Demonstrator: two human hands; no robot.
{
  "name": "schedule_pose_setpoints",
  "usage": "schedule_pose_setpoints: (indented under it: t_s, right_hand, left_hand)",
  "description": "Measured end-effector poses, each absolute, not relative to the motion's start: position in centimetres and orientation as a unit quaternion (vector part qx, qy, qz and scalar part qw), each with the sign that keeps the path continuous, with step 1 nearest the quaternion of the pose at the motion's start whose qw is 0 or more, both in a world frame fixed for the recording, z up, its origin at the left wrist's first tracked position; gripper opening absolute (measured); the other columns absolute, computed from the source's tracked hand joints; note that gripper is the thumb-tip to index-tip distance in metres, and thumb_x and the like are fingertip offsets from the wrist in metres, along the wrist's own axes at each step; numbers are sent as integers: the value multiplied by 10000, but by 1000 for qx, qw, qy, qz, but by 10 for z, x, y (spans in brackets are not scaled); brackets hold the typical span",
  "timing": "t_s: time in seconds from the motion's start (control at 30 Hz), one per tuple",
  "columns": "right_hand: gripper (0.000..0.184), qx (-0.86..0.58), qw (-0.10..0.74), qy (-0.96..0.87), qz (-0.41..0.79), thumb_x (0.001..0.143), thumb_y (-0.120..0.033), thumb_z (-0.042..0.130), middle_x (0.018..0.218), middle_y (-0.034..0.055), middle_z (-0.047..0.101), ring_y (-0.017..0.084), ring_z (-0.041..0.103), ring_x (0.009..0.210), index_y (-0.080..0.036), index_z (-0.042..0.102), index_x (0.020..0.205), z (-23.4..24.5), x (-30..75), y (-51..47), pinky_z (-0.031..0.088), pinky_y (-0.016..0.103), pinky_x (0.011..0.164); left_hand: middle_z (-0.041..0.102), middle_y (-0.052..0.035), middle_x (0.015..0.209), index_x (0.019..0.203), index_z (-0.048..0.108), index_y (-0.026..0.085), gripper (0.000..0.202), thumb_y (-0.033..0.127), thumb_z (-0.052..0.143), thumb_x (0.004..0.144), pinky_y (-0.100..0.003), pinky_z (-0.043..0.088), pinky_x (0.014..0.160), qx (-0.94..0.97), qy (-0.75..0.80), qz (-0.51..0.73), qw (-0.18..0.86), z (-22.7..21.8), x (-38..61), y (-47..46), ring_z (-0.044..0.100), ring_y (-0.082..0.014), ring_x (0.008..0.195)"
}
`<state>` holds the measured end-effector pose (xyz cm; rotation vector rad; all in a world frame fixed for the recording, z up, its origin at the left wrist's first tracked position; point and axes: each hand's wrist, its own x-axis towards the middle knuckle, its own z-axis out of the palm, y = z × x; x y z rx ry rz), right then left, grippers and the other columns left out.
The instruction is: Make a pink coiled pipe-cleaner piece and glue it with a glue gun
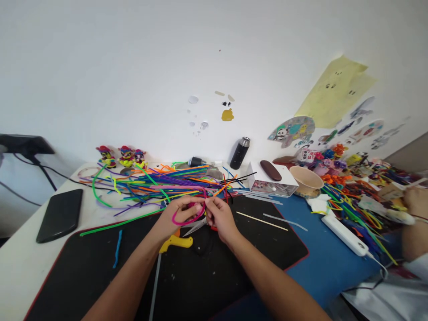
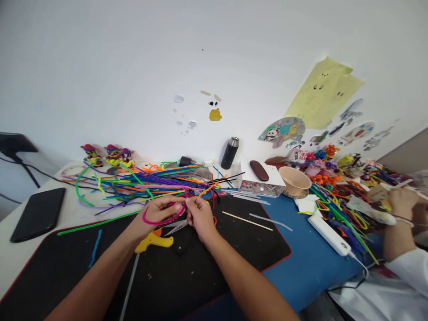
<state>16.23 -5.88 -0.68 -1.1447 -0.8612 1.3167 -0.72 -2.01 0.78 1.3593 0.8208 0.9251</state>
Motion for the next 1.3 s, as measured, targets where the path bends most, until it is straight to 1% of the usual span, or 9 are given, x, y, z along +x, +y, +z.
schedule_pose_setpoints:
  t_s: [0.27,0.43,0.53,0.7,0.8,0.9,1.0,1.13,1.3]
  right_hand:
    - [445,-467,569,-350,579,756,-535,867,529,-105,500,58,375,357,-187,672,954,-4,164,-58,199,196,376]
    - [408,-466,568,-346,583,746,-489,873,515,-107,486,59,368,361,-185,679,937,-1,165,-58,190,197,386]
    - [402,-467,573,-340,581,733,-481,878,502,-113,472,57,354,355,-186,673,913,-2,164,-58,187,199,383]
    - [382,-460,587,-340,573,746,-478,871,509,-117,459,48,344,355,-188,654,864,-1,164,-58,201,203,392]
    - [381,-449,586,-342,582,762,-487,865,514,-117,446,47,335,359,-194,640,853,3,163,-60,192,203,395]
    - [380,-436,580,-350,592,779,-491,856,516,-115,448,48,331,364,-197,627,852,6,163,-62,187,201,395]
    - [385,-425,567,-366,603,792,-501,852,509,-117,445,49,329,363,-197,628,865,8,162,-65,192,202,397]
    - [397,-419,542,-393,613,805,-520,851,510,-114,434,44,318,366,-193,629,832,10,162,-68,186,205,398]
    - [413,-411,516,-415,626,811,-526,859,500,-114,414,41,313,366,-190,620,789,13,166,-71,189,208,405]
  left_hand:
    - [768,-65,842,1040,870,225,374,485,881,772,-326,562,658,565,366,364,644,13,-11,-22,668,-225,746]
    - [753,-54,791,998,866,242,352,479,902,741,-290,521,560,553,352,373,657,5,-8,-18,617,-183,637]
    - [745,-51,785,997,864,240,355,482,903,742,-268,504,541,555,355,373,653,7,-8,-20,620,-179,642]
    - [779,-65,841,989,857,214,380,492,914,736,-304,550,616,537,377,364,661,8,-9,-20,659,-197,694]
    - [798,-72,889,1024,845,193,429,462,948,705,-300,577,666,497,385,393,672,3,-9,-17,696,-196,735]
    - [816,-98,1079,1095,822,181,499,419,975,683,-300,618,786,425,373,436,700,0,-10,-13,750,-195,859]
    - [796,-119,1232,1123,809,177,507,332,984,673,-339,631,933,379,344,458,727,-1,-13,-8,769,-224,1020]
    - [816,-120,1179,1055,821,161,452,221,985,638,-352,636,972,347,331,478,736,-2,-18,-2,782,-241,1033]
    - [830,-113,1139,1055,835,155,424,199,966,654,-316,650,927,329,345,512,714,0,-26,4,792,-216,976]
